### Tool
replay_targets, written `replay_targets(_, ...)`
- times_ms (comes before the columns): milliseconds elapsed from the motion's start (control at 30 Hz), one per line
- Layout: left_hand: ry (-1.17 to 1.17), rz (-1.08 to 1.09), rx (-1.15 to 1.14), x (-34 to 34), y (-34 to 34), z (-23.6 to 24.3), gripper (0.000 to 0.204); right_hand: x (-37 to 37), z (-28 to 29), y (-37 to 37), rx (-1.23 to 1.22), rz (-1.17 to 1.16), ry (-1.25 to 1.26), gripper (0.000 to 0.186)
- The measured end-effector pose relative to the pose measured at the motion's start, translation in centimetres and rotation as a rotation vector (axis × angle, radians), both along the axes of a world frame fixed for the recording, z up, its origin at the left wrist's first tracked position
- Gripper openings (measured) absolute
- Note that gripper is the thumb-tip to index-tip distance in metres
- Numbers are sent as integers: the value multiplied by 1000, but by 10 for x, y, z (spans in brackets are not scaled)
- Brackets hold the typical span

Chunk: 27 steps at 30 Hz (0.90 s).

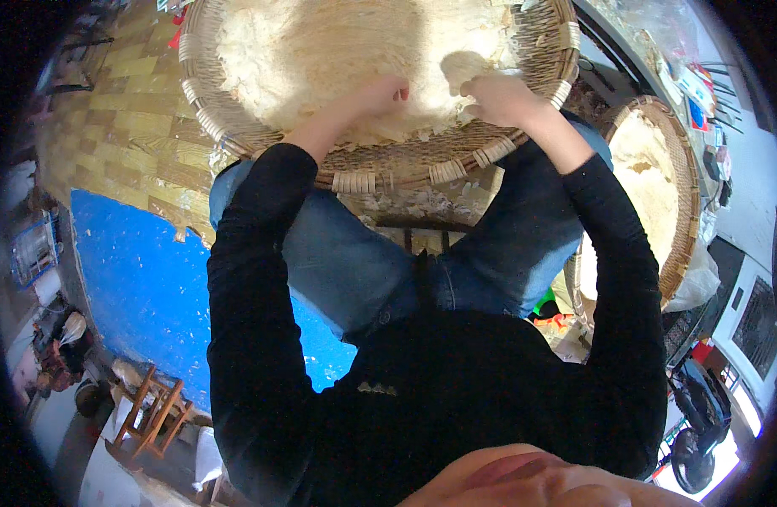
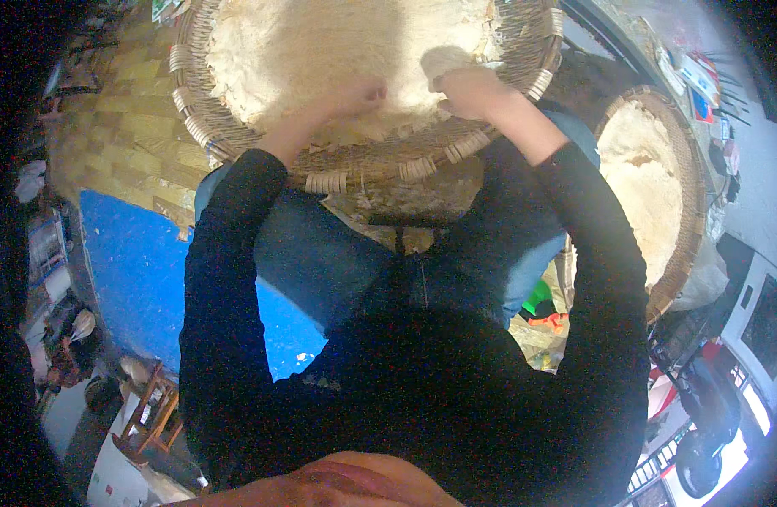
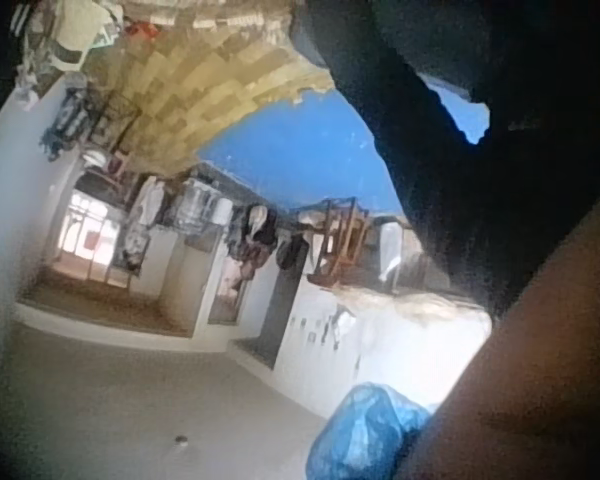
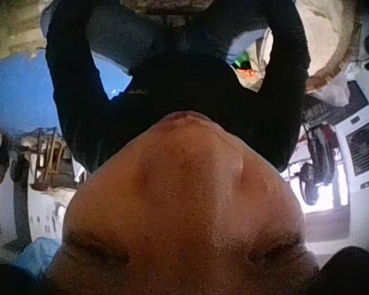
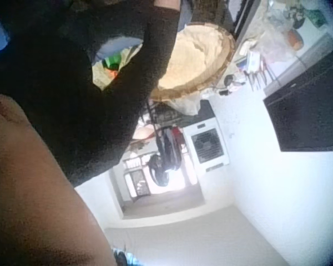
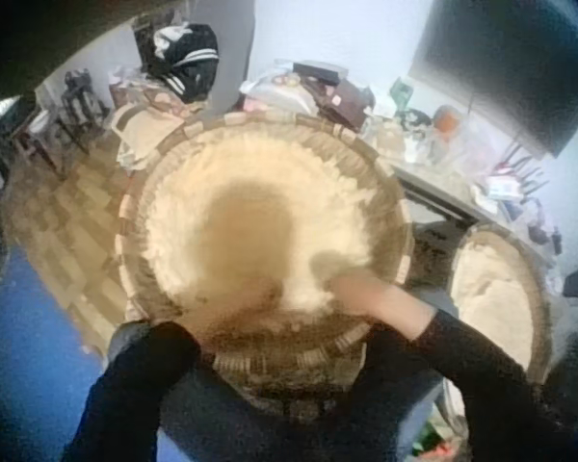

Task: The person sits on the floor and uses both hands to peel apart thin, flexible dough sheets from a large woven basket. They repeatedly lift, separate, and transfer the sheets to a second basket, continuing the process throughout the clip.

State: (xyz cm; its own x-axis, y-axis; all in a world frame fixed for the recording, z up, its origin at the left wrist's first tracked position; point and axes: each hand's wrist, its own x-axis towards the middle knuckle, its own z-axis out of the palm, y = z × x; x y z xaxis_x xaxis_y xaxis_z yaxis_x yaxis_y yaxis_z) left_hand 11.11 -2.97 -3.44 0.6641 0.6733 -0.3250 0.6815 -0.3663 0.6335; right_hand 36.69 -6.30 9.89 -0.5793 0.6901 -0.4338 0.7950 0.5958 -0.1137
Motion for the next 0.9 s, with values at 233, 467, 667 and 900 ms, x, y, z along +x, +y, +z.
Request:
replay_targets(233,-43,180,0,7,2,18,26,-27,-48,20,-168,11,-202,46)
replay_targets(467,-100,292,132,28,9,-1,29,-32,-54,10,-282,-50,-162,67)
replay_targets(667,20,425,192,34,7,-2,25,-33,-47,19,-337,9,-196,63)
replay_targets(900,45,-44,291,32,-6,33,37,-11,-50,44,-184,-163,-190,32)
